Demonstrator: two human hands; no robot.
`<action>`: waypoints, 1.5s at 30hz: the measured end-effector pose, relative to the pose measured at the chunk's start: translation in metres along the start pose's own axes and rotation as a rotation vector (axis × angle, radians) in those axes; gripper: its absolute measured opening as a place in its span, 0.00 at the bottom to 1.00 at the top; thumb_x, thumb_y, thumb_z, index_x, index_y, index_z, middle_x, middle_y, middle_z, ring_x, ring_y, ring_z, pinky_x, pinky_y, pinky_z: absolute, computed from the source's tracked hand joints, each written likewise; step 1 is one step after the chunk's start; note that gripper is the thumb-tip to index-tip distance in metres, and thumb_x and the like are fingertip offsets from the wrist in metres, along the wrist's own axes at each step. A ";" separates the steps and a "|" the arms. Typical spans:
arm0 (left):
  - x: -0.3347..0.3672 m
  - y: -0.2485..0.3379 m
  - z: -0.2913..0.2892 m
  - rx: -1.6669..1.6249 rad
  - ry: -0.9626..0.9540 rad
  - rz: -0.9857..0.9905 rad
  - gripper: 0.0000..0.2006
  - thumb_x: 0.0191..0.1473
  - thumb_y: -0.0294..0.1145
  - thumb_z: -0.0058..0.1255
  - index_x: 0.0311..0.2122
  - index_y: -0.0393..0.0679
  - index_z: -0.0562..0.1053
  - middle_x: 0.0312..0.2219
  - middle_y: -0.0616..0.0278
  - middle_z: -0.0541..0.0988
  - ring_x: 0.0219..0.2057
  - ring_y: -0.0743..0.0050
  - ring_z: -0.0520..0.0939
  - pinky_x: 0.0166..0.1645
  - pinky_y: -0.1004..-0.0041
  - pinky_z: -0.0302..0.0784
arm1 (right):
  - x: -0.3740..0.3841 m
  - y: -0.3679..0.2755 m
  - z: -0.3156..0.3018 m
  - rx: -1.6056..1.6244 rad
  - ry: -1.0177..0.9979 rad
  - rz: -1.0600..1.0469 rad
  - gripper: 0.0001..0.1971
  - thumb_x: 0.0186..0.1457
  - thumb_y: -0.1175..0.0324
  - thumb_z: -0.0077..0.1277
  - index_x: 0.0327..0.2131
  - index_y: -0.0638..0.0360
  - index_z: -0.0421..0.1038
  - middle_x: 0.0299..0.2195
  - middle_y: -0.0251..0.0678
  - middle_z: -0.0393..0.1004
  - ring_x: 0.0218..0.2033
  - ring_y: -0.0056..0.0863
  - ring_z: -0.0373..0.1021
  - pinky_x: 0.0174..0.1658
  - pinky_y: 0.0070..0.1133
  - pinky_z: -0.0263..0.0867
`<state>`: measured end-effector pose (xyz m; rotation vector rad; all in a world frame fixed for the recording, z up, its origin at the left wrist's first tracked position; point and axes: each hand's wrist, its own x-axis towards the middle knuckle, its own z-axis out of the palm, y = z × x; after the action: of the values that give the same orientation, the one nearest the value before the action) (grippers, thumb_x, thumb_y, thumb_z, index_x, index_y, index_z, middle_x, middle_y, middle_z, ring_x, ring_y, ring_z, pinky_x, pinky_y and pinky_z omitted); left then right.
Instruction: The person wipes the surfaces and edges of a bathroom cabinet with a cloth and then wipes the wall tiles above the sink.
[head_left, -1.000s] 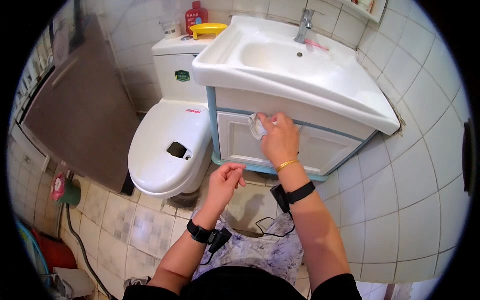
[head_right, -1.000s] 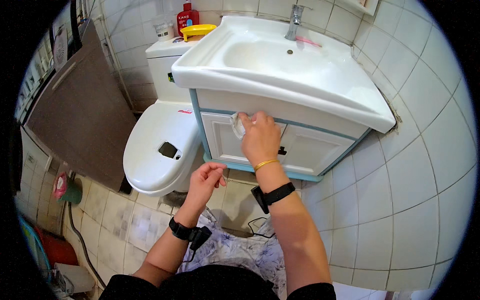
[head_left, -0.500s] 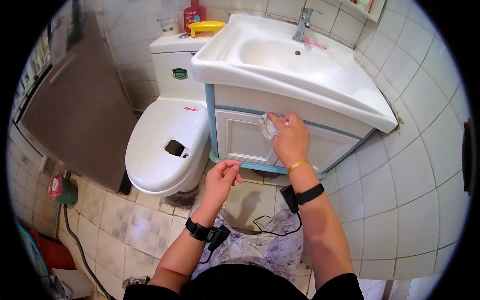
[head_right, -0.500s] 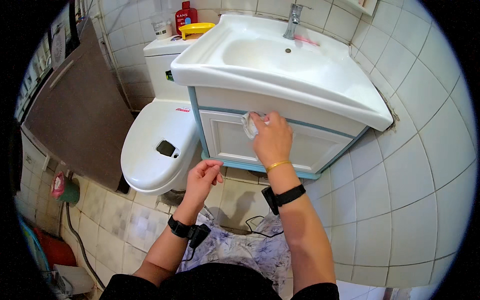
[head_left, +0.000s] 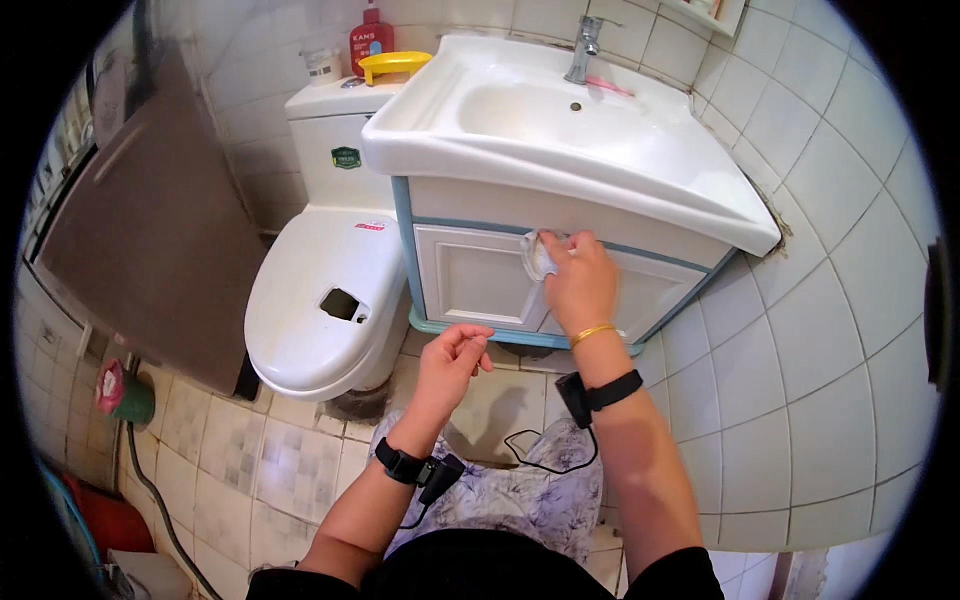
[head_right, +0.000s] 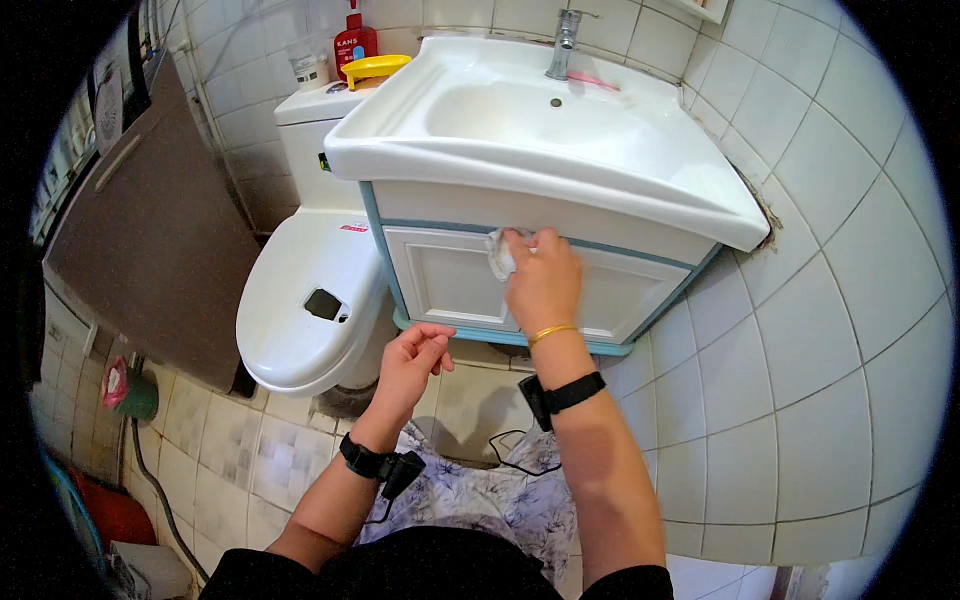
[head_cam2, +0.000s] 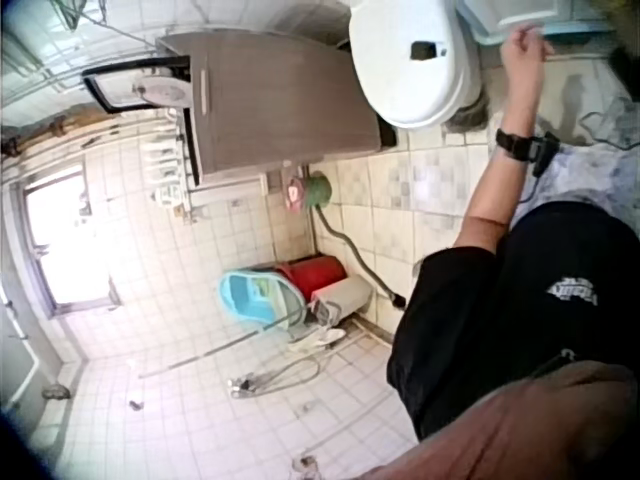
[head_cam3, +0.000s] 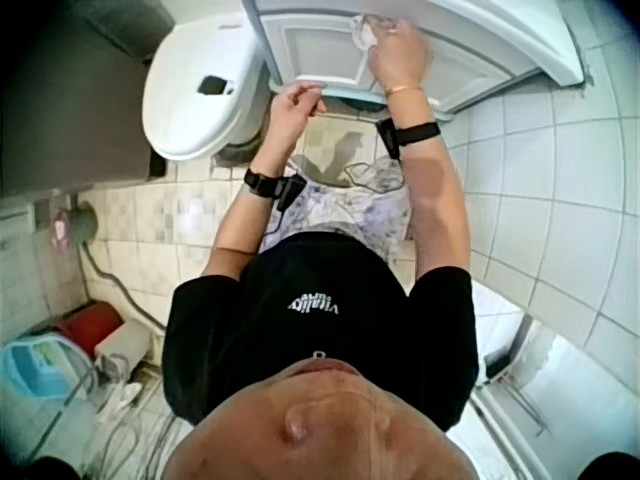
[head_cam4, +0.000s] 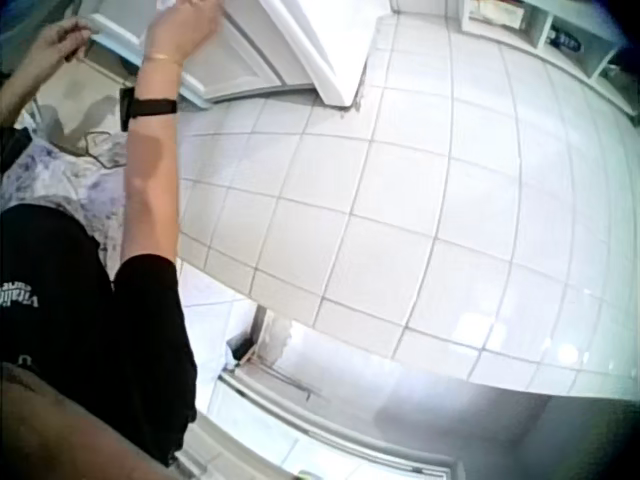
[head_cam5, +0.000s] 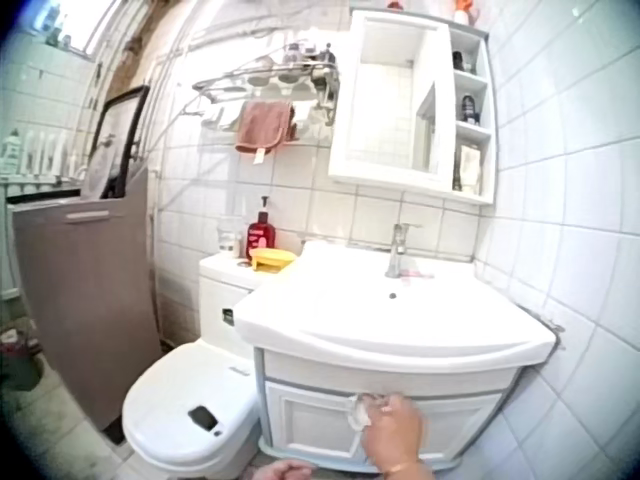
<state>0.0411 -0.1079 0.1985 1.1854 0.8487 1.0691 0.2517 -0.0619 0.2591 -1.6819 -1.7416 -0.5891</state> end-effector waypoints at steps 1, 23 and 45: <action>0.000 0.001 0.003 0.013 -0.013 -0.017 0.08 0.63 0.28 0.48 0.44 0.39 0.76 0.22 0.68 0.77 0.25 0.86 0.74 0.32 0.82 0.66 | 0.001 -0.003 0.001 0.014 0.001 -0.008 0.27 0.38 0.76 0.56 0.46 0.40 0.80 0.33 0.34 0.68 0.37 0.37 0.69 0.39 0.33 0.68; 0.013 -0.015 0.032 -0.003 -0.079 -0.028 0.08 0.64 0.29 0.48 0.44 0.40 0.77 0.22 0.70 0.77 0.25 0.86 0.73 0.32 0.82 0.65 | -0.018 0.053 -0.024 -0.046 0.030 0.116 0.25 0.40 0.76 0.54 0.44 0.39 0.80 0.34 0.34 0.68 0.37 0.38 0.69 0.39 0.34 0.66; 0.011 -0.033 0.043 0.054 -0.091 -0.039 0.08 0.63 0.29 0.48 0.44 0.42 0.77 0.20 0.70 0.78 0.23 0.89 0.72 0.29 0.82 0.65 | -0.034 0.106 -0.043 -0.176 0.053 0.198 0.28 0.39 0.78 0.55 0.48 0.42 0.78 0.41 0.33 0.72 0.41 0.39 0.68 0.46 0.31 0.68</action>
<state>0.0910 -0.1108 0.1746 1.2486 0.8313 0.9585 0.3614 -0.1078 0.2531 -1.9153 -1.5003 -0.7044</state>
